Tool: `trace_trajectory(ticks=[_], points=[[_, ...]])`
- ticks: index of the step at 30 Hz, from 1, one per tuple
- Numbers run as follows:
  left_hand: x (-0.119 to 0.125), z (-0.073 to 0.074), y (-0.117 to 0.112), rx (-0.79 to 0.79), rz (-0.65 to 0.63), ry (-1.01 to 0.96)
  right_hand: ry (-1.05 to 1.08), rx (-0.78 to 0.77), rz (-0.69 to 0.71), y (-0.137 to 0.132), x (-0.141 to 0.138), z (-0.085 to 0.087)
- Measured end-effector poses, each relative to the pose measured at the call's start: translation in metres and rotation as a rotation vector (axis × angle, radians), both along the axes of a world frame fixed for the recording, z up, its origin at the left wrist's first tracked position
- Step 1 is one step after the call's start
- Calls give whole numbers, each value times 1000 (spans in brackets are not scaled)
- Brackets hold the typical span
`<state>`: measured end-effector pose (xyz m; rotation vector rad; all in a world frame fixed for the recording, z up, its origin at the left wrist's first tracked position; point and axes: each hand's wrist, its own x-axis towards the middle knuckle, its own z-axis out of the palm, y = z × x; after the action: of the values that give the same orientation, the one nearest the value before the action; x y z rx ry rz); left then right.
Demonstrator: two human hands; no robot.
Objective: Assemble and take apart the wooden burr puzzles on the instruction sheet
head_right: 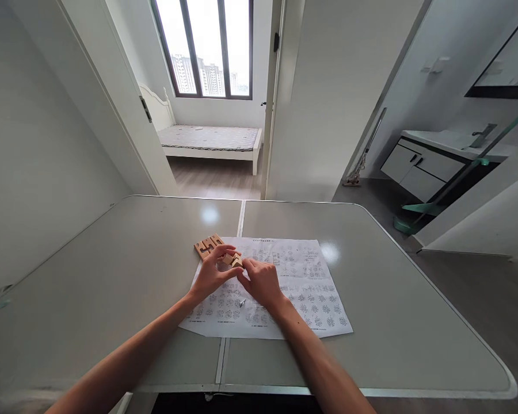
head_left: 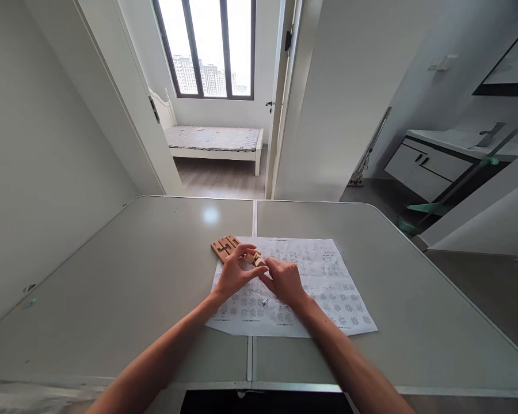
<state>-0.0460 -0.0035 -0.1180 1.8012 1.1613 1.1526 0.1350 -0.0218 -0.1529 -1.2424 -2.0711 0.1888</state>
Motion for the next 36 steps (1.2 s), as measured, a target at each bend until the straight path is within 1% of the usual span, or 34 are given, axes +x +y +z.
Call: trace_trajectory(ticks=[4,7,10,13,16,19,23,25,29,32,36], points=[[-1,-2,2,-18,39,16,54,-9,23,1,-1,-1],[-1,-2,4,-26,54,-11,88,-16,40,2,-1,-2],[-1,-1,6,-76,65,-43,101,-6,43,2,-1,-2],[-3,0,9,-169,27,-128,62,15,51,1,-3,0],[-6,2,13,-247,0,-244,1,31,98,-2,-7,2],[-11,4,19,-230,14,-275,6,-13,118,-2,-9,-1],[-19,0,28,-121,106,-175,50,-123,85,3,-1,-5],[-23,-3,32,-93,110,-114,60,-160,78,6,5,-5],[-29,-9,36,-28,2,11,26,-175,101,12,15,-2],[-30,-10,34,36,-68,92,-10,-178,115,13,16,-2],[-27,-7,29,74,-122,175,-31,-178,58,12,11,-4]])
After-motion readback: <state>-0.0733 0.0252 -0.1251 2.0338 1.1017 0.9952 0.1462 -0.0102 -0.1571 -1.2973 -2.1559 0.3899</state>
